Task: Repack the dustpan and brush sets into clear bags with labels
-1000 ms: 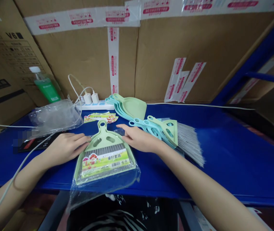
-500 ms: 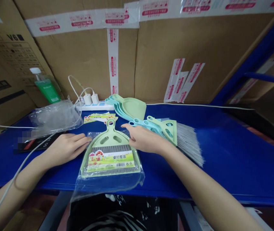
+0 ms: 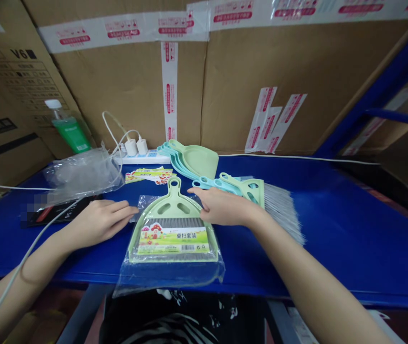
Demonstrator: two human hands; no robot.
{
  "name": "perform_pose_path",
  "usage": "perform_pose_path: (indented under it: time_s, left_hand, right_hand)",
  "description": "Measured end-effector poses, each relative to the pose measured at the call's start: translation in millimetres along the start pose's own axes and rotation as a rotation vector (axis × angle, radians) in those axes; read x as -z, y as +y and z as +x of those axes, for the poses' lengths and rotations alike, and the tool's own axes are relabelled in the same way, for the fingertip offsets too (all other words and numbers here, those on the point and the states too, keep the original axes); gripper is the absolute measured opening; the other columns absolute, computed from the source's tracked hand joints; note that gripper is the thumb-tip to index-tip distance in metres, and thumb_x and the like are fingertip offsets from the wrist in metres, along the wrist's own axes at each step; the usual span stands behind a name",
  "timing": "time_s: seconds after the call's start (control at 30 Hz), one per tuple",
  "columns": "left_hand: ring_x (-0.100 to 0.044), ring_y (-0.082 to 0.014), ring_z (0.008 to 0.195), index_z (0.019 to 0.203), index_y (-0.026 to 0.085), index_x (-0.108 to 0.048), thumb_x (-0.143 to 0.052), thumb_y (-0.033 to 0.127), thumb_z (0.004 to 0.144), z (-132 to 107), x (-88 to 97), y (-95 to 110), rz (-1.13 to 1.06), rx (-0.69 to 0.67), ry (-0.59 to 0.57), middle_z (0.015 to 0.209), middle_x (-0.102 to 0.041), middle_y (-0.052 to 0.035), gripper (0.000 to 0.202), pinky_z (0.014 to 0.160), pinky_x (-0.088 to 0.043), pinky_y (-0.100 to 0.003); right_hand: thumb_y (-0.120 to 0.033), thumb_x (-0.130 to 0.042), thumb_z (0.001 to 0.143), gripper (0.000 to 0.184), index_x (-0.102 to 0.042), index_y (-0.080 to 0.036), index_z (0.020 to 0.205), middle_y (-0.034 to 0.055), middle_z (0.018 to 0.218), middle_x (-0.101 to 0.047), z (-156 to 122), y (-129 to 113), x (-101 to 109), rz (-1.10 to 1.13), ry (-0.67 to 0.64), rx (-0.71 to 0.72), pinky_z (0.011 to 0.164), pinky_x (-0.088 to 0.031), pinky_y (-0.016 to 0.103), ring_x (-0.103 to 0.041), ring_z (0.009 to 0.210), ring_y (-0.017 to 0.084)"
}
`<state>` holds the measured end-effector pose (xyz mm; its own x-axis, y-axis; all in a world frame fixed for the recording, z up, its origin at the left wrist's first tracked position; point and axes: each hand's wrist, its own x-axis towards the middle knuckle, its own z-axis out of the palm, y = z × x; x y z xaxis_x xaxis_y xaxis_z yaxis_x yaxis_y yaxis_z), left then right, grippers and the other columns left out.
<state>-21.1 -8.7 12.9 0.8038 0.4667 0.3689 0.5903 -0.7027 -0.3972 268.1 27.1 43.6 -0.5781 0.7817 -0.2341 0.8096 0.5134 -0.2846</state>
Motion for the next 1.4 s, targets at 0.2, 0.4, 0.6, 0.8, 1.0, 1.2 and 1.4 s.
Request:
perform_pose_path:
  time_s: [0.2,0.4,0.6,0.8,1.0,1.2,1.4]
  left_hand:
    - [-0.055,-0.0120,0.052,0.093,0.018,-0.060,-0.033,0.018,0.099,0.3,0.5,0.0,-0.029,-0.017,0.011,0.069,-0.061,0.0016,0.027,0.052,-0.040,-0.026]
    - [-0.053,-0.0119,0.051,0.093,0.018,-0.059,-0.032,0.018,0.099,1.0,0.8,-0.2,-0.053,-0.039,0.010,0.068,-0.060,0.0019,0.027,0.052,-0.039,-0.025]
    - [-0.053,-0.0115,0.051,0.093,0.018,-0.058,-0.032,0.017,0.098,0.7,1.0,-0.2,-0.046,-0.044,0.010,0.067,-0.060,0.0020,0.027,0.052,-0.039,-0.025]
    - [-0.054,-0.0115,0.051,0.094,0.019,-0.058,-0.034,0.017,0.097,-0.1,-0.4,-0.7,-0.069,-0.041,0.004,0.068,-0.061,0.0018,0.024,0.052,-0.039,-0.025]
    - [-0.055,-0.0116,0.053,0.097,0.019,-0.058,-0.034,0.017,0.097,0.0,1.0,0.3,-0.094,-0.032,-0.011,0.069,-0.061,0.0019,0.024,0.052,-0.040,-0.024]
    - [-0.056,-0.0115,0.053,0.096,0.019,-0.059,-0.037,0.017,0.096,-1.0,0.8,0.3,-0.089,-0.025,-0.025,0.070,-0.062,0.0018,0.022,0.052,-0.040,-0.025]
    - [-0.056,-0.0118,0.053,0.096,0.019,-0.059,-0.036,0.017,0.096,-1.0,-0.4,-0.1,-0.092,-0.029,-0.025,0.069,-0.062,0.0016,0.023,0.053,-0.041,-0.025]
  right_hand:
    - [-0.010,-0.043,0.075,0.071,-0.037,-0.007,0.146,-0.0035,0.055,-0.051,-0.8,-0.8,1.6,0.000,-0.034,0.002,0.053,-0.034,0.027,-0.046,0.052,0.017]
    - [-0.010,-0.043,0.076,0.071,-0.037,-0.008,0.146,-0.0028,0.058,-0.053,-1.6,-0.8,1.2,-0.015,-0.034,-0.003,0.053,-0.034,0.026,-0.046,0.052,0.016]
    - [-0.010,-0.042,0.076,0.070,-0.038,-0.007,0.146,-0.0035,0.055,-0.051,-0.7,1.5,-0.5,-0.017,-0.009,0.028,0.052,-0.035,0.026,-0.045,0.050,0.015]
    - [-0.007,-0.042,0.075,0.072,-0.037,-0.008,0.147,-0.0035,0.055,-0.053,0.3,0.7,0.1,-0.013,-0.030,0.012,0.052,-0.034,0.026,-0.046,0.051,0.016]
    - [-0.007,-0.043,0.077,0.070,-0.038,-0.009,0.147,-0.0017,0.059,-0.056,0.7,1.8,-1.0,-0.021,-0.020,0.005,0.054,-0.035,0.026,-0.048,0.054,0.016]
    - [-0.008,-0.045,0.074,0.073,-0.038,-0.010,0.147,-0.0011,0.060,-0.058,0.9,3.7,-1.7,0.003,-0.009,0.013,0.053,-0.035,0.026,-0.050,0.054,0.017]
    - [-0.009,-0.044,0.076,0.072,-0.037,-0.011,0.147,0.0013,0.065,-0.062,0.7,3.4,-1.7,-0.017,-0.028,0.007,0.054,-0.036,0.026,-0.051,0.056,0.017]
